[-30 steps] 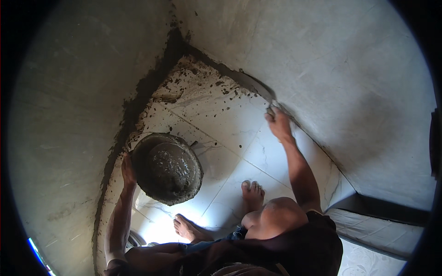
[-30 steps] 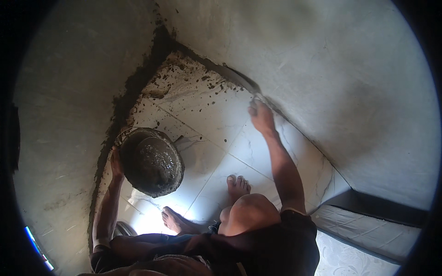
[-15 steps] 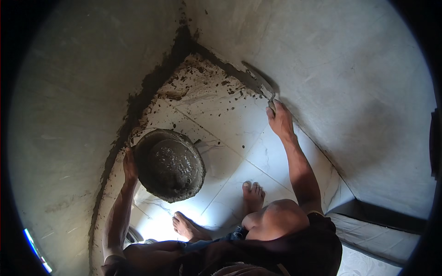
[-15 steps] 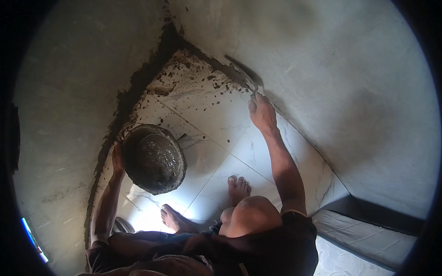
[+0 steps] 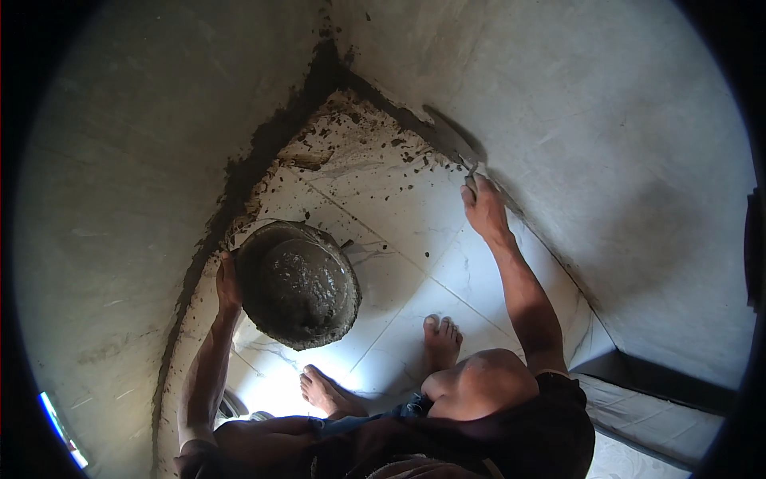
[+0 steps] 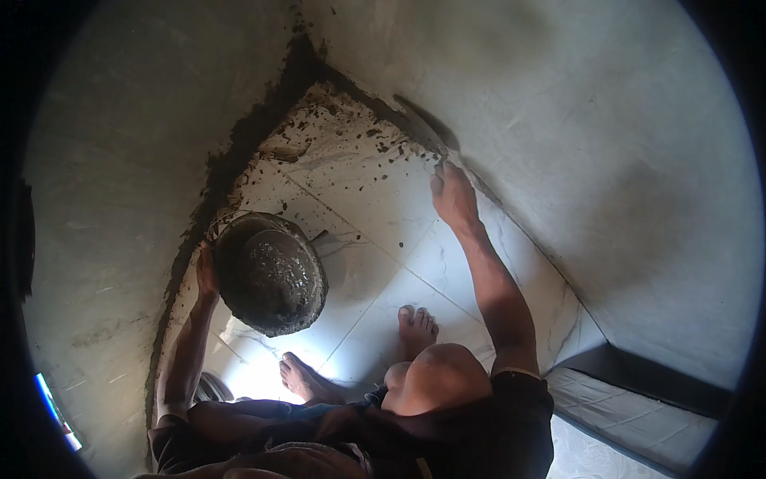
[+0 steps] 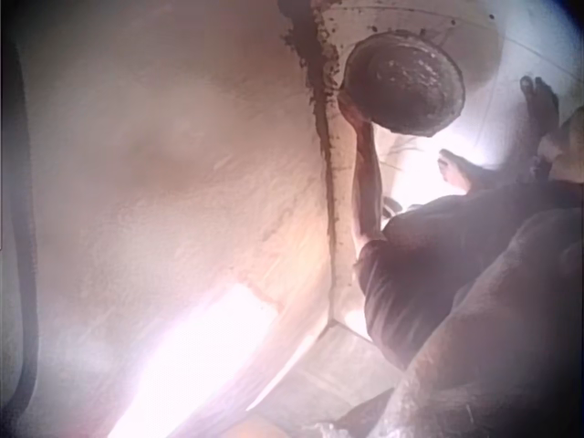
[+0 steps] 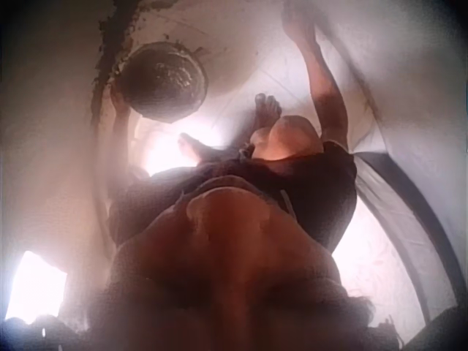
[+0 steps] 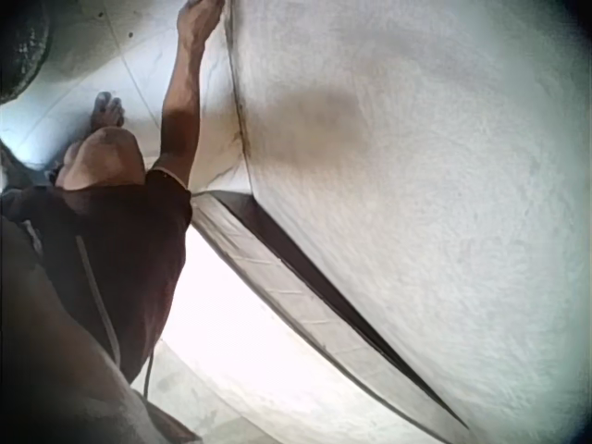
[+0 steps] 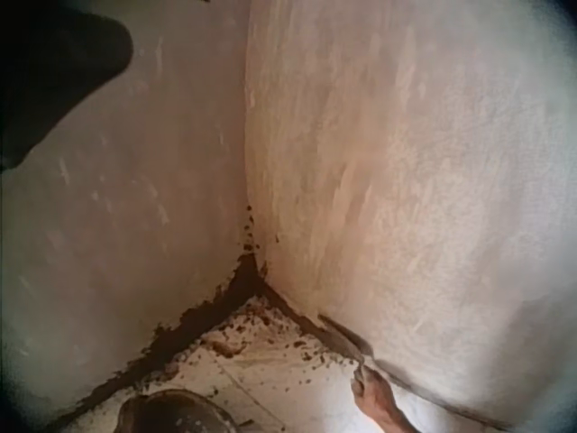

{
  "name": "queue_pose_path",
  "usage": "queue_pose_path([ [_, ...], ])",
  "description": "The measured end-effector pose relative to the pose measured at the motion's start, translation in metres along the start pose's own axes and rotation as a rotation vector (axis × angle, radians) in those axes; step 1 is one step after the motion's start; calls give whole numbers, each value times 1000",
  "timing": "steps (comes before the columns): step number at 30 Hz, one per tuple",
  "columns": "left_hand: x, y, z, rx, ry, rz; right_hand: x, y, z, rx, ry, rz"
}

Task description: The person scoops cement from a bucket using a trowel and applies it along the floor edge, smoothing the cement with the trowel.

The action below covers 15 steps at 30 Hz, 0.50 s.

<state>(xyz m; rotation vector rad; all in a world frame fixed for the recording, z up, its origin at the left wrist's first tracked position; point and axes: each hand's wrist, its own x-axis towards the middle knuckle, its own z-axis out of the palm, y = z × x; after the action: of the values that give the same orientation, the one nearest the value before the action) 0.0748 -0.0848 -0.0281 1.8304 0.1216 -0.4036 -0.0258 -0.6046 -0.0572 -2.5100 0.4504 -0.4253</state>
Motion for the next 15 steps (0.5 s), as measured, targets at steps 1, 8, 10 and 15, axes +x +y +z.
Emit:
queue_pose_path([
  [1, 0, -1, -2, 2, 1, 0, 0, -3, 5, 2, 0, 0],
  [8, 0, -6, -3, -46, -68, 45, 28, -24, 60, -58, -126, 47],
  [10, 1, -5, 0, -60, -65, 55, 45, -16, 58, -41, -190, 124],
  [15, -2, -6, -6, 43, -22, 52, 21, -2, 23, 38, -253, 269],
])
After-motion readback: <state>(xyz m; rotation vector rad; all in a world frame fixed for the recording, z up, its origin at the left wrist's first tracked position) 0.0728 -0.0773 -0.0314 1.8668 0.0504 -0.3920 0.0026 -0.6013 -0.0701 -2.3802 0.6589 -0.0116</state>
